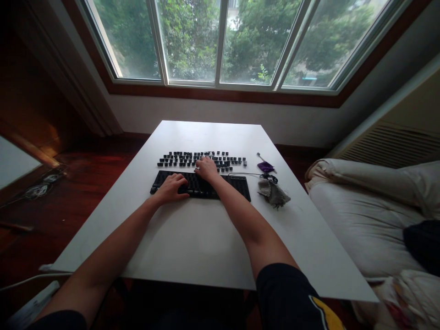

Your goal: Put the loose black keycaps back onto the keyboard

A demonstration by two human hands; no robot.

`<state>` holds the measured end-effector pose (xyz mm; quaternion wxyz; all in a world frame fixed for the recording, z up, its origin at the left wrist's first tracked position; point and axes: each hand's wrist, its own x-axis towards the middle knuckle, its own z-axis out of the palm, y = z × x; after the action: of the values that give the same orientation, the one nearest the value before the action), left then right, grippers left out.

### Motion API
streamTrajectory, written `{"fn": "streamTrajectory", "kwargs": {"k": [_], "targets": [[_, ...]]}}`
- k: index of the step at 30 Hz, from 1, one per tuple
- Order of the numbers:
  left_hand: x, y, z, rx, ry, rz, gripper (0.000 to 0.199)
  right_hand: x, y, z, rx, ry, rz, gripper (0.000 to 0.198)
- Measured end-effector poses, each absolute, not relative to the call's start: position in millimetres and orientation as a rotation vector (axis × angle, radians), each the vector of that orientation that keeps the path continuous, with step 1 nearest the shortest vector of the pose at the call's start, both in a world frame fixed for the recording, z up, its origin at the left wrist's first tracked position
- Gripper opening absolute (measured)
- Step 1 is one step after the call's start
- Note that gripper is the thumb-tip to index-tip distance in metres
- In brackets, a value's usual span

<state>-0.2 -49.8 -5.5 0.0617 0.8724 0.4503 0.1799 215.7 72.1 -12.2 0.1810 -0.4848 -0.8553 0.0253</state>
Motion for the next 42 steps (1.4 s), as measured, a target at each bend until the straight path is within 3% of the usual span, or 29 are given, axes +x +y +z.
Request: {"fn": "streamTrajectory", "kwargs": {"k": [9,19,30,42], "targets": [[-2.7,-47.6,-8.2,2.654,1.350,0.564,0.036,209.5,86.3,-8.3,-1.261,-2.563,0.045,0.010],[-2.8,-46.2,-9.4,2.736,1.324,0.650,0.033,201.9,79.8,2.6,-1.313,-2.618,-0.009,0.014],[3.7,-47.2,-16.4,2.781,1.327,0.827,0.021,235.4,42.2,-1.4,-1.099,-2.214,0.676,0.019],[7.4,-47.6,-16.6,2.839,1.228,0.765,0.019,249.5,-8.1,-16.1,-1.042,-2.053,0.920,0.027]]}}
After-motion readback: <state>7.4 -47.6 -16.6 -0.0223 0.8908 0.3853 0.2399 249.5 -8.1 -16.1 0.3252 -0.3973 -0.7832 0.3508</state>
